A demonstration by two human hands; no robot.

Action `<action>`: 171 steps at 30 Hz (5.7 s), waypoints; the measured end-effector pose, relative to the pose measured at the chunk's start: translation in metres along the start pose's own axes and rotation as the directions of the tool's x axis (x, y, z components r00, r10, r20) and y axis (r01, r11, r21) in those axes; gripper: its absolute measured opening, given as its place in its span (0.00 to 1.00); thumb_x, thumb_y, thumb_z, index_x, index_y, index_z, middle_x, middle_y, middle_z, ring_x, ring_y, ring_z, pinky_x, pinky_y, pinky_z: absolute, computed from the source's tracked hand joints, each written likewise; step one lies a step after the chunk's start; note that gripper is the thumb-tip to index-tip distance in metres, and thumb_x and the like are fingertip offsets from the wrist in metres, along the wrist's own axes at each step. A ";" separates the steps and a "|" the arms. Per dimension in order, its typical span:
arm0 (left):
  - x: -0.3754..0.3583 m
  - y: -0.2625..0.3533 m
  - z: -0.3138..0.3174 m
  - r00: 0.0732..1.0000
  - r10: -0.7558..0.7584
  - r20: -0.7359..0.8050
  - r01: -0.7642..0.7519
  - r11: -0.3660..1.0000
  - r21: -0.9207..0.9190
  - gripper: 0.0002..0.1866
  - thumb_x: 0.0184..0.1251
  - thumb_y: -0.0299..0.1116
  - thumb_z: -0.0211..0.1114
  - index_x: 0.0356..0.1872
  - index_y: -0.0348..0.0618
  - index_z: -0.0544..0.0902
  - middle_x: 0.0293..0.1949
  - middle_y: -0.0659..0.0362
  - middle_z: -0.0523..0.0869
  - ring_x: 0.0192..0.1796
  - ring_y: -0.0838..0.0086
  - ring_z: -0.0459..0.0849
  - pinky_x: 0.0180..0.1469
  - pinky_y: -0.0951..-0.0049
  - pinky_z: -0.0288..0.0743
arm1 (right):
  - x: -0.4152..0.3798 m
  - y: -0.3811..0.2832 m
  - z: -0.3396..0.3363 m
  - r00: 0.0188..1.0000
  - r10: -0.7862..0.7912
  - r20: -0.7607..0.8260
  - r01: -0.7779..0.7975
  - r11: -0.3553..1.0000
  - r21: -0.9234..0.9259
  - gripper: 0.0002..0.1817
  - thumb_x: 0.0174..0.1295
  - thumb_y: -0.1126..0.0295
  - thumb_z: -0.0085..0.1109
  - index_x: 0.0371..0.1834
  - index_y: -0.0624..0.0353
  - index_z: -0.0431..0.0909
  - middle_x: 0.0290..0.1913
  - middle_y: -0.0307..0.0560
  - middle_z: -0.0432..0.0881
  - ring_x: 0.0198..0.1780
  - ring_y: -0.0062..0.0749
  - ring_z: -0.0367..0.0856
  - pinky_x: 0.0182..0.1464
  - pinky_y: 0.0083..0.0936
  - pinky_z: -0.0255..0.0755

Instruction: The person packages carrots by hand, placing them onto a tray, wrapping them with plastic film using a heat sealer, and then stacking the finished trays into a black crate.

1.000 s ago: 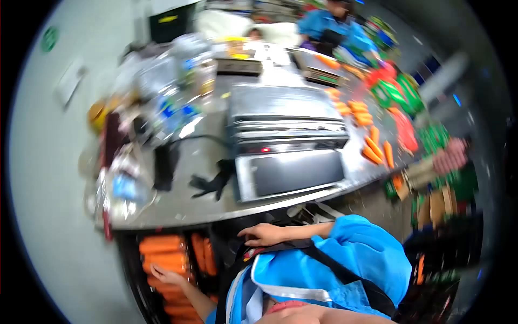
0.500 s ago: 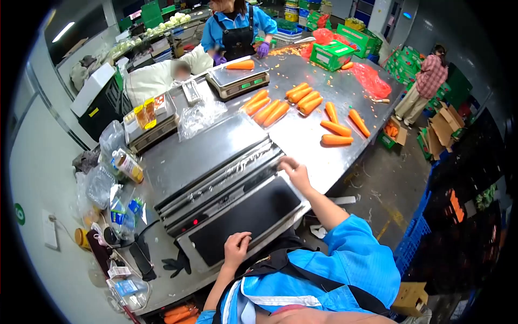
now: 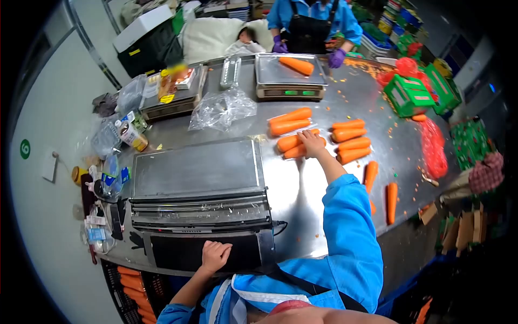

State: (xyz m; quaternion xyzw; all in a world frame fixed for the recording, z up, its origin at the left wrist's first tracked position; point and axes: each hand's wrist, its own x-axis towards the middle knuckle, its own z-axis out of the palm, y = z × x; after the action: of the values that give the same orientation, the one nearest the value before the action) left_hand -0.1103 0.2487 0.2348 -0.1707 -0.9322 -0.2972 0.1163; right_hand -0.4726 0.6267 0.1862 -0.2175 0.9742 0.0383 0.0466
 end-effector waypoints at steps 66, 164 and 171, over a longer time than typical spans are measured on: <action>0.164 -0.201 -0.118 0.969 -0.008 0.245 0.174 0.726 -0.665 0.32 0.55 0.30 0.61 0.63 0.43 0.62 0.61 0.53 0.67 0.65 0.67 0.63 0.68 0.66 0.51 | -0.055 -0.287 -0.092 0.875 0.194 -0.444 0.166 0.741 0.650 0.35 0.54 0.59 0.57 0.60 0.68 0.56 0.57 0.63 0.63 0.61 0.51 0.63 0.63 0.38 0.55; -0.238 -0.127 -0.057 0.540 -0.550 0.637 0.808 0.125 -0.576 0.15 0.67 0.40 0.52 0.23 0.44 0.75 0.19 0.64 0.76 0.23 0.79 0.75 0.29 0.79 0.70 | -0.360 -0.365 0.045 0.611 0.181 0.771 -0.661 -0.420 0.622 0.16 0.66 0.58 0.45 0.37 0.60 0.76 0.27 0.44 0.78 0.29 0.26 0.75 0.34 0.20 0.69; -0.127 -0.027 -0.080 0.832 -0.153 0.533 0.547 0.065 -0.835 0.15 0.67 0.38 0.53 0.22 0.42 0.75 0.21 0.64 0.77 0.24 0.80 0.74 0.29 0.78 0.70 | -0.318 -0.434 0.013 0.778 -0.061 0.625 -0.623 -0.191 0.758 0.17 0.66 0.57 0.44 0.43 0.61 0.73 0.34 0.45 0.77 0.36 0.27 0.75 0.40 0.20 0.69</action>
State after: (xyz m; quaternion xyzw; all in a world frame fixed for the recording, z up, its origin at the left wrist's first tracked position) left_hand 0.0046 0.1492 0.2442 -0.0132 -0.5350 -0.8092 -0.2426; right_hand -0.0001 0.3700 0.1841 0.1462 0.6454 -0.6309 0.4051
